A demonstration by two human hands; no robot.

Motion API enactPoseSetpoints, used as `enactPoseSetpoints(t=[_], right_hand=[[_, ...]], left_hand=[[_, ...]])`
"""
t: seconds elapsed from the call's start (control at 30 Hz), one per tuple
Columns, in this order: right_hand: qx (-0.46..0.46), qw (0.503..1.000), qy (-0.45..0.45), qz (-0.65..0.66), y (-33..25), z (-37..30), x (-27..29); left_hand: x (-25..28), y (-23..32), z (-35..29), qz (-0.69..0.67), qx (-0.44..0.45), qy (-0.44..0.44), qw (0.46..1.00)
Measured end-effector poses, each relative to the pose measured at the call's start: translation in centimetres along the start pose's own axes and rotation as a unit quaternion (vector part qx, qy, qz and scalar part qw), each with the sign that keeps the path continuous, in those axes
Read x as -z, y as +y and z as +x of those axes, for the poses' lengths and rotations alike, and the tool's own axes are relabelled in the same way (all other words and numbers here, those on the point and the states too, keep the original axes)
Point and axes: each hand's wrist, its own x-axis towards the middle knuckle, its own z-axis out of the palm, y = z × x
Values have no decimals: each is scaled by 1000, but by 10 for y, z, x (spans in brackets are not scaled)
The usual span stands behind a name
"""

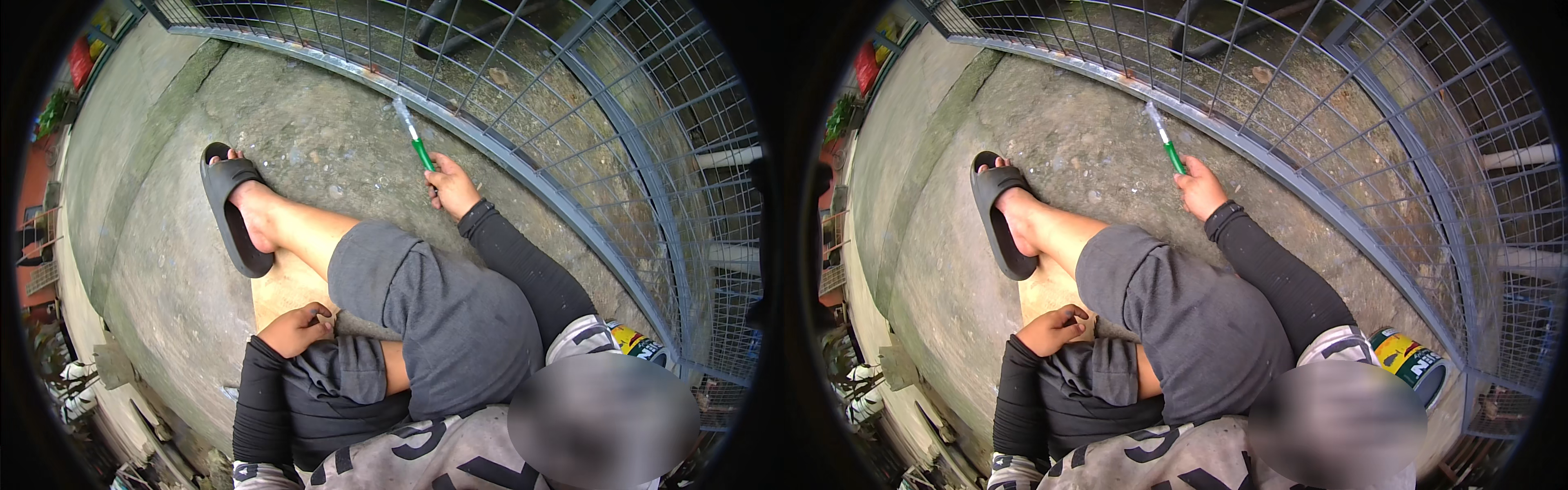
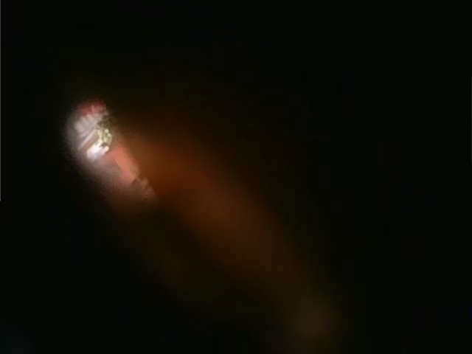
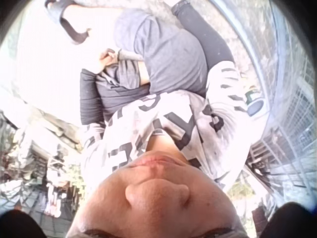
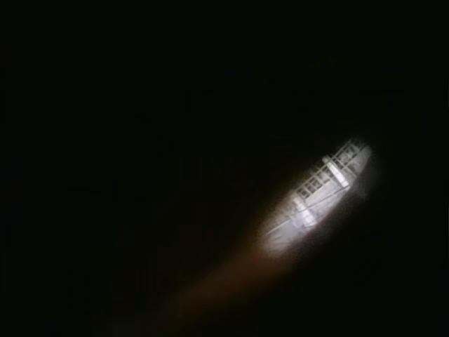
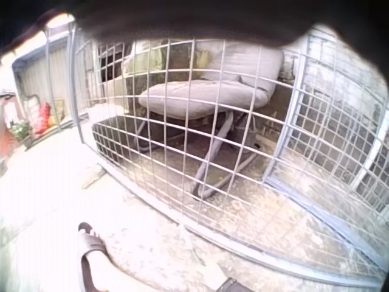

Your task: The person sits on a piece of cardboard and uses a paintbrush to apply grey paint to the lower horizontal rail of a metal wire fence. They repeatedly dip the brush into a paint can and continue painting along the rail.

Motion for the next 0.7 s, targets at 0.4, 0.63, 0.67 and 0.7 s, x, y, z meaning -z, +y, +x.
enactPoseSetpoints(t=[0.4, 0.63, 0.67, 0.7], right_hand=[[-70, 984, 12, 165, -11, 7, -2], [-78, 972, 56, 214, -3, -45, 29], [-85, 970, 66, 218, -4, -54, 32], [-92, 968, 75, 221, -6, -64, 33]], left_hand=[[1, -3, 1, 15, -10, 3, 1000], [1, 0, 0, 14, 4, -2, 1000], [1, -1, 0, 13, 0, -2, 1000], [0, -3, 0, 11, -4, -2, 1000]])
